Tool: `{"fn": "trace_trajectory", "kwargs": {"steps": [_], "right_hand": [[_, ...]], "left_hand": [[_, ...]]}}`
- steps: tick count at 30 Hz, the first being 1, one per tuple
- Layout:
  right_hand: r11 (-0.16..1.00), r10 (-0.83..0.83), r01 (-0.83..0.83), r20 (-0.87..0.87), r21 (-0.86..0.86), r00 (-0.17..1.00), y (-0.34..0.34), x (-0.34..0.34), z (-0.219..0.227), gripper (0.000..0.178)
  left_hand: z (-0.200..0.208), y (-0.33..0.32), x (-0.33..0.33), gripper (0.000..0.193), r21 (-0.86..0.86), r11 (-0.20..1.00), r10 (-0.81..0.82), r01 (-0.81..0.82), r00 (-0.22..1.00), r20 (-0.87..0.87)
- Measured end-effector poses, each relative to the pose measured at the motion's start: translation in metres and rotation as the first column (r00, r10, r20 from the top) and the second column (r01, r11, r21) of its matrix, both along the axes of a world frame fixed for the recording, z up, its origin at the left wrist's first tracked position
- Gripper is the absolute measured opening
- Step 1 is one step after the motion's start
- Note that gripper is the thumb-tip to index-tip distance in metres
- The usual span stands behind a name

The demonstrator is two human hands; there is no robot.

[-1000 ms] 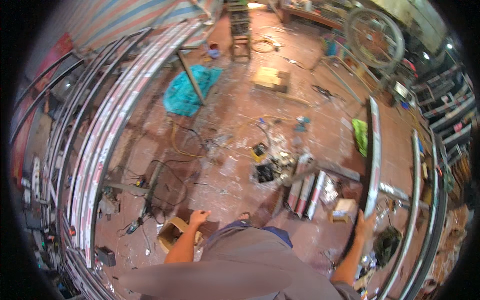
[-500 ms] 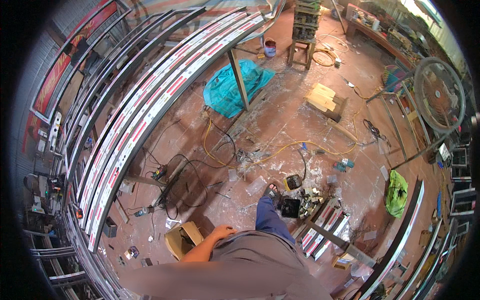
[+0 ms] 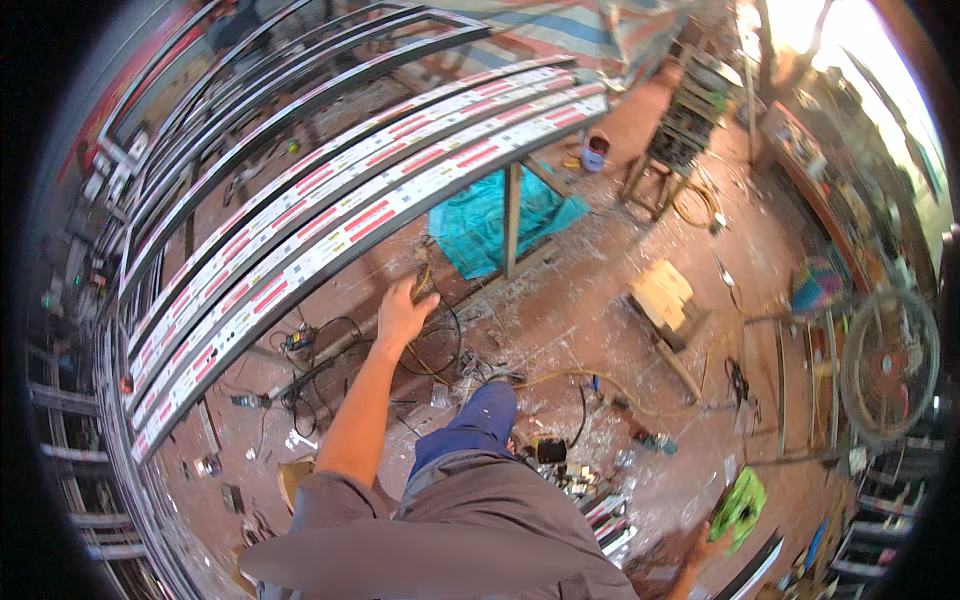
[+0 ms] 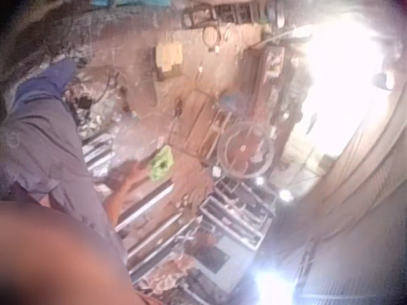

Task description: The person assembles a rectangular window frame by cutting rubber gaskets with scissors, inserting them into the frame grooves, and securing the corners with a power drill. The person then lifts the completed frame and places it on a stack of other frames.

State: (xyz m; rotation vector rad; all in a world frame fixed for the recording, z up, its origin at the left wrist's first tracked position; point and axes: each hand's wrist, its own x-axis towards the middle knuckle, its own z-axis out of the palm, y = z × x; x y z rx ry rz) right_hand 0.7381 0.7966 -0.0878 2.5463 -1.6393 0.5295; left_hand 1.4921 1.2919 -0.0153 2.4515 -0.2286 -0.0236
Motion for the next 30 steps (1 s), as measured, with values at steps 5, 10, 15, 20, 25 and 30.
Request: {"fn": "trace_trajectory", "kwargs": {"steps": [5, 10, 15, 20, 25, 30], "right_hand": [[0.917, 0.174, -0.26, 0.284, 0.302, 0.943, -0.007, 0.306, -0.008, 0.079], [0.565, 0.275, -0.606, 0.565, 0.56, 0.778, 0.006, 0.54, -0.023, 0.077], [0.254, 0.452, -0.565, 0.42, 0.785, 0.787, -0.094, 0.644, -0.066, 0.068], [0.131, 0.215, -0.498, 0.466, 0.857, 0.858, -0.112, 0.78, 0.05, 0.061], [0.078, 0.667, -0.909, 0.657, 0.409, 0.353, -0.093, 0.951, 0.078, 0.049], [-0.152, 0.902, -0.958, 0.43, 0.242, -0.035, -0.003, 1.111, 0.16, 0.059]], "left_hand": [[0.116, -0.024, 0.114, 0.078, 0.035, 0.976, 0.15, -0.215, 0.781, 0.606], [0.123, -0.027, 0.209, 0.086, 0.078, 0.817, 0.391, -0.572, 0.648, 0.653], [0.001, -0.036, 0.246, 0.081, 0.386, 0.755, 0.451, -0.53, 0.847, 0.282], [0.006, -0.041, 0.251, 0.076, 0.329, 0.785, 0.466, -0.525, 0.85, 0.245], [0.016, -0.04, 0.25, 0.076, 0.369, 0.754, 0.498, -0.544, 0.839, 0.219], [0.007, -0.047, 0.259, 0.07, 0.344, 0.728, 0.535, -0.592, 0.806, 0.255]]}}
